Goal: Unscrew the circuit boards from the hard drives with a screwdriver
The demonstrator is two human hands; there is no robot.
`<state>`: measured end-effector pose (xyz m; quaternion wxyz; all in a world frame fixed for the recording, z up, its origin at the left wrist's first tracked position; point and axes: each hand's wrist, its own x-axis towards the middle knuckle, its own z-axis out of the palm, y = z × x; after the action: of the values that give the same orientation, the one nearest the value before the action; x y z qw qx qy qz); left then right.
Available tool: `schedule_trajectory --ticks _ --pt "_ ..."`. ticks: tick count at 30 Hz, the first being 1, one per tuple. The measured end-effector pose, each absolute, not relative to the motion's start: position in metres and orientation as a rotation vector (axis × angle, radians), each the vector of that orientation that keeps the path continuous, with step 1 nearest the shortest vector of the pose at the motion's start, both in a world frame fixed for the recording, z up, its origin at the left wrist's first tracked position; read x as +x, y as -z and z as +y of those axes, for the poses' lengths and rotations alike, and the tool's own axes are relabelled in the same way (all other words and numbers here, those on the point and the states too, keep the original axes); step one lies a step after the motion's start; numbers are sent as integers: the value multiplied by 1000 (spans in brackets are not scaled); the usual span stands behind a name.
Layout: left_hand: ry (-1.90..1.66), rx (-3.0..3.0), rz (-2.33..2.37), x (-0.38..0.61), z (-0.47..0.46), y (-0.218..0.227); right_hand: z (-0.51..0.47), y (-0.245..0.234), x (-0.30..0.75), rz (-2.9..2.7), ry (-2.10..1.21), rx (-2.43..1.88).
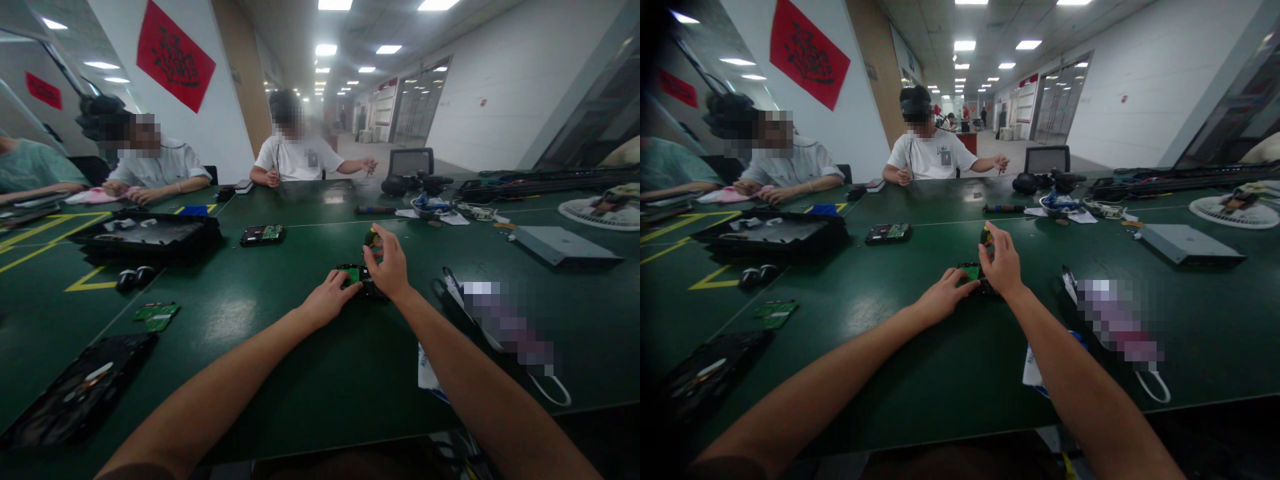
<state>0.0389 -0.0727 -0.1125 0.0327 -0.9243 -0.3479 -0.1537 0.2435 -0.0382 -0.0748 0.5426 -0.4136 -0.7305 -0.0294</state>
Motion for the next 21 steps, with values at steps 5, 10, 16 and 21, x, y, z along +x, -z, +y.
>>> schedule_trajectory --ticks 5,10,16,21 --pt "481 -2850 -1073 39 -74 111 -41 72 242 -1737 44 -990" --pt "476 -2856 -1084 39 -73 111 -40 72 242 -1742 37 -984" --pt "469 -2852 -1079 40 -73 112 -39 73 243 -1743 44 -982" --pt "467 -2839 -1071 39 -73 110 -39 74 243 -1744 30 -976"
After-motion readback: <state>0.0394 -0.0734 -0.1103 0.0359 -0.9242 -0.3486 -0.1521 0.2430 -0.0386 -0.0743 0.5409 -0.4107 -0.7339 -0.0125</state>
